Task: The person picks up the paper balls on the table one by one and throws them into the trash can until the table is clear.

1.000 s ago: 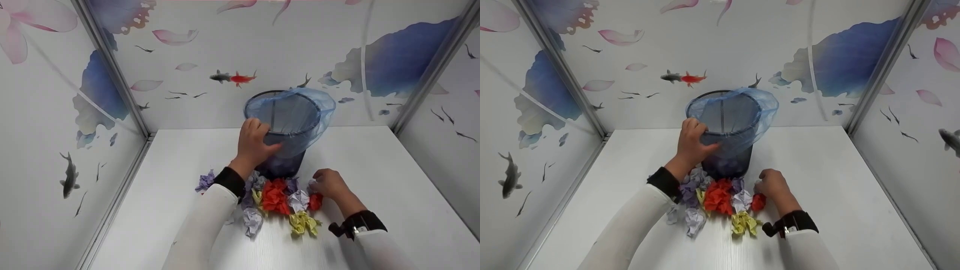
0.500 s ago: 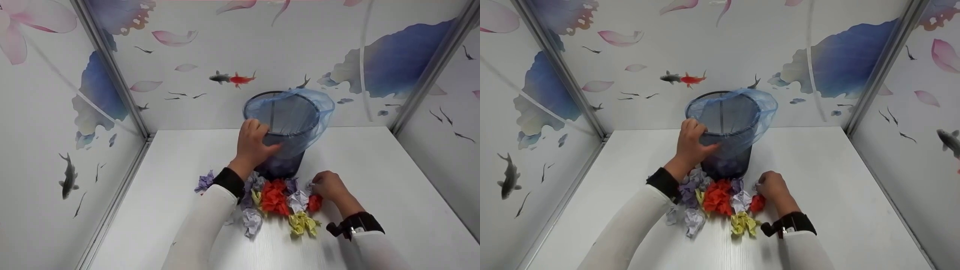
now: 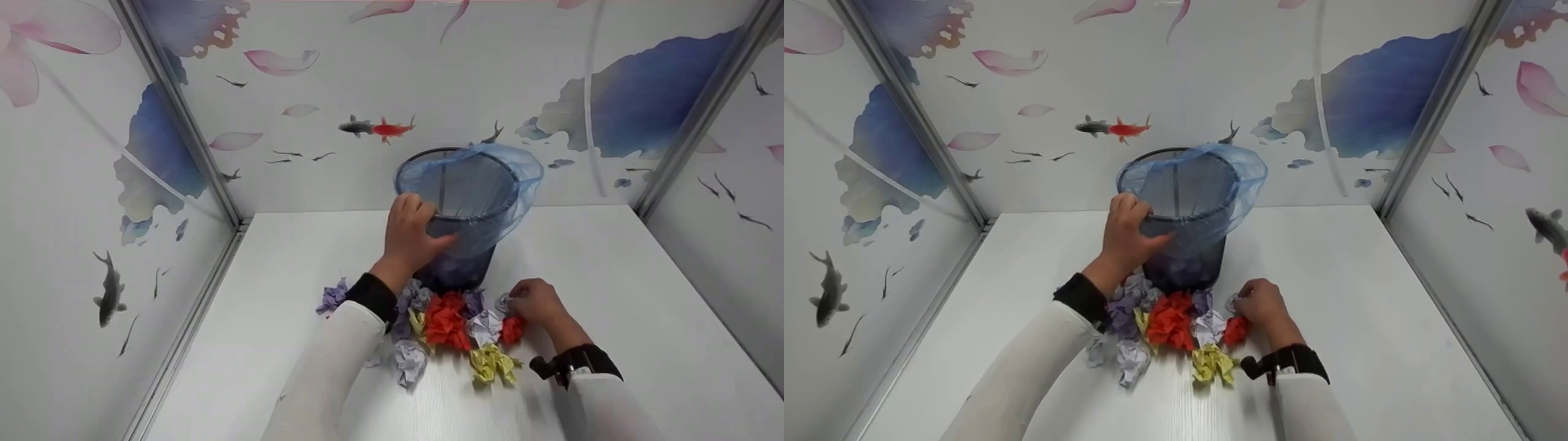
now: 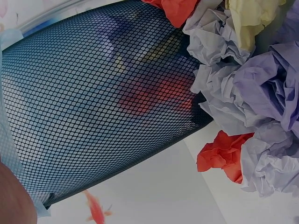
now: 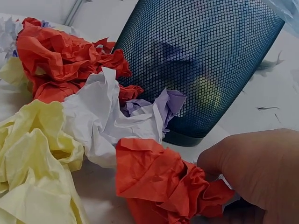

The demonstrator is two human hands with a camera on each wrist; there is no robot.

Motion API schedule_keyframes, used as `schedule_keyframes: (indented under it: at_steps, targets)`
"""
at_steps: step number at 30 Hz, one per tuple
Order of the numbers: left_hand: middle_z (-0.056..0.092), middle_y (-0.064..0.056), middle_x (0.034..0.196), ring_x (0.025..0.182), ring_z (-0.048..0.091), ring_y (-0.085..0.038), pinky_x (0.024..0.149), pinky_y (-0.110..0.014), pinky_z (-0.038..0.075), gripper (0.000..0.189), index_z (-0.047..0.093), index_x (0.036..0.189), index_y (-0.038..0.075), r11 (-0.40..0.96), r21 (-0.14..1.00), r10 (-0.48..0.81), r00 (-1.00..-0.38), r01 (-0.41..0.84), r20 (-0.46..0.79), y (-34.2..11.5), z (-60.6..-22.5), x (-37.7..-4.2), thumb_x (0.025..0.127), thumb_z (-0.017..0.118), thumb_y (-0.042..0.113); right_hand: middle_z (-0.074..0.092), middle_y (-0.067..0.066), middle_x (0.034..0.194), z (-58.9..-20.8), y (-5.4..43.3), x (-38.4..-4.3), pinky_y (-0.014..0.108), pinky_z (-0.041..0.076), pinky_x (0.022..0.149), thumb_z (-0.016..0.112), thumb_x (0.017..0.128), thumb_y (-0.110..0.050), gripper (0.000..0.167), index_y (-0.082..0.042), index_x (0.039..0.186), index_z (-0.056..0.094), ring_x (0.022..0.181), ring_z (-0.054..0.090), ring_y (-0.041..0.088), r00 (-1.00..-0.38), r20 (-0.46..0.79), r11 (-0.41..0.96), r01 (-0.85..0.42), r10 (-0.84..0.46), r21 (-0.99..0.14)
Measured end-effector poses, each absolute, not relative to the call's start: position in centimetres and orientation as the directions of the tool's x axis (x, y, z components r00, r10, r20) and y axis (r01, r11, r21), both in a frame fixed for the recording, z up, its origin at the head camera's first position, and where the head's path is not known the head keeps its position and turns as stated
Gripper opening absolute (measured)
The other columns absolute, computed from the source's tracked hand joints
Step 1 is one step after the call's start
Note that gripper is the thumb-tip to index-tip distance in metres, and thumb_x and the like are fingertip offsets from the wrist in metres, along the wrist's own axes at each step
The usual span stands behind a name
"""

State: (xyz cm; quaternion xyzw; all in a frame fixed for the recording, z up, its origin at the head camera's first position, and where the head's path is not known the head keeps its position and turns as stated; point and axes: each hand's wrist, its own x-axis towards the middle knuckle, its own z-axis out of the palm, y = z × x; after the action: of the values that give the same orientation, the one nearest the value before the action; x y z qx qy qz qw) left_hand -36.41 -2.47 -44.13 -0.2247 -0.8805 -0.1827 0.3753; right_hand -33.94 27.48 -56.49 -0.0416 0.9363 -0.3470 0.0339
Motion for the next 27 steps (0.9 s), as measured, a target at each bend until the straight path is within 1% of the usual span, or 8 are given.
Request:
schedule_keyframes:
  at_steps: [4, 8, 11, 20, 25, 27]
  targets:
    - [0.040, -0.005, 0.089, 0.094, 0.041, -0.023, 0.087, -0.039, 0.033, 0.060, 0.051, 0.087, 0.013, 0.837, 0.150, 0.259, -0.623, 0.526, 0.738, -2.5, -44.1, -36.4, 0.078, 0.079, 0.064, 0.069, 0.011, 0.089, -56.8, 27.8, -34.1, 0.032, 0.047, 0.063, 0.070, 0.083, -0.017, 0.019, -0.004, 0.096, 0.074, 0.075, 0.058, 0.022, -0.994, -0.072, 0.726, -0.007, -0.079, -0.688]
    - [0.041, -0.006, 0.089, 0.095, 0.042, -0.024, 0.086, -0.039, 0.034, 0.060, 0.051, 0.087, 0.012, 0.832, 0.156, 0.259, -0.621, 0.533, 0.740, -2.5, -44.0, -36.4, 0.078, 0.079, 0.065, 0.068, 0.011, 0.092, -57.1, 28.1, -34.1, 0.032, 0.049, 0.063, 0.071, 0.084, -0.019, 0.022, -0.004, 0.100, 0.073, 0.074, 0.059, 0.021, -0.991, -0.128, 0.687, 0.061, -0.048, -0.724]
    - [0.042, -0.006, 0.089, 0.095, 0.043, -0.024, 0.086, -0.039, 0.034, 0.059, 0.052, 0.088, 0.012, 0.825, 0.165, 0.256, -0.617, 0.541, 0.744, -2.5, -44.0, -36.4, 0.078, 0.079, 0.064, 0.068, 0.012, 0.093, -57.2, 28.2, -34.2, 0.032, 0.050, 0.063, 0.071, 0.086, -0.021, 0.023, -0.005, 0.102, 0.073, 0.074, 0.060, 0.021, -0.987, -0.153, 0.667, 0.087, -0.040, -0.740]
    - [0.041, -0.005, 0.090, 0.096, 0.043, -0.024, 0.086, -0.038, 0.034, 0.059, 0.052, 0.088, 0.013, 0.827, 0.163, 0.256, -0.617, 0.539, 0.744, -2.5, -44.3, -36.6, 0.078, 0.079, 0.065, 0.069, 0.010, 0.089, -57.6, 28.3, -34.0, 0.032, 0.051, 0.063, 0.069, 0.088, -0.020, 0.025, -0.003, 0.107, 0.072, 0.072, 0.062, 0.019, -0.985, -0.171, 0.632, 0.112, -0.034, -0.767]
    - [0.040, -0.005, 0.090, 0.095, 0.042, -0.023, 0.085, -0.038, 0.033, 0.058, 0.053, 0.089, 0.013, 0.824, 0.169, 0.254, -0.619, 0.541, 0.743, -2.5, -44.3, -36.5, 0.077, 0.080, 0.063, 0.069, 0.011, 0.094, -57.6, 28.5, -33.7, 0.032, 0.054, 0.066, 0.068, 0.091, -0.021, 0.027, -0.003, 0.112, 0.070, 0.078, 0.065, 0.021, -0.979, -0.202, 0.593, 0.141, -0.038, -0.793]
    - [0.040, -0.005, 0.089, 0.094, 0.041, -0.023, 0.084, -0.038, 0.033, 0.058, 0.054, 0.089, 0.013, 0.825, 0.169, 0.253, -0.620, 0.540, 0.743, -2.5, -44.2, -36.5, 0.077, 0.080, 0.063, 0.070, 0.012, 0.096, -57.6, 28.6, -33.7, 0.032, 0.054, 0.067, 0.067, 0.091, -0.020, 0.027, -0.003, 0.112, 0.070, 0.079, 0.065, 0.021, -0.982, -0.187, 0.587, 0.129, -0.040, -0.799]
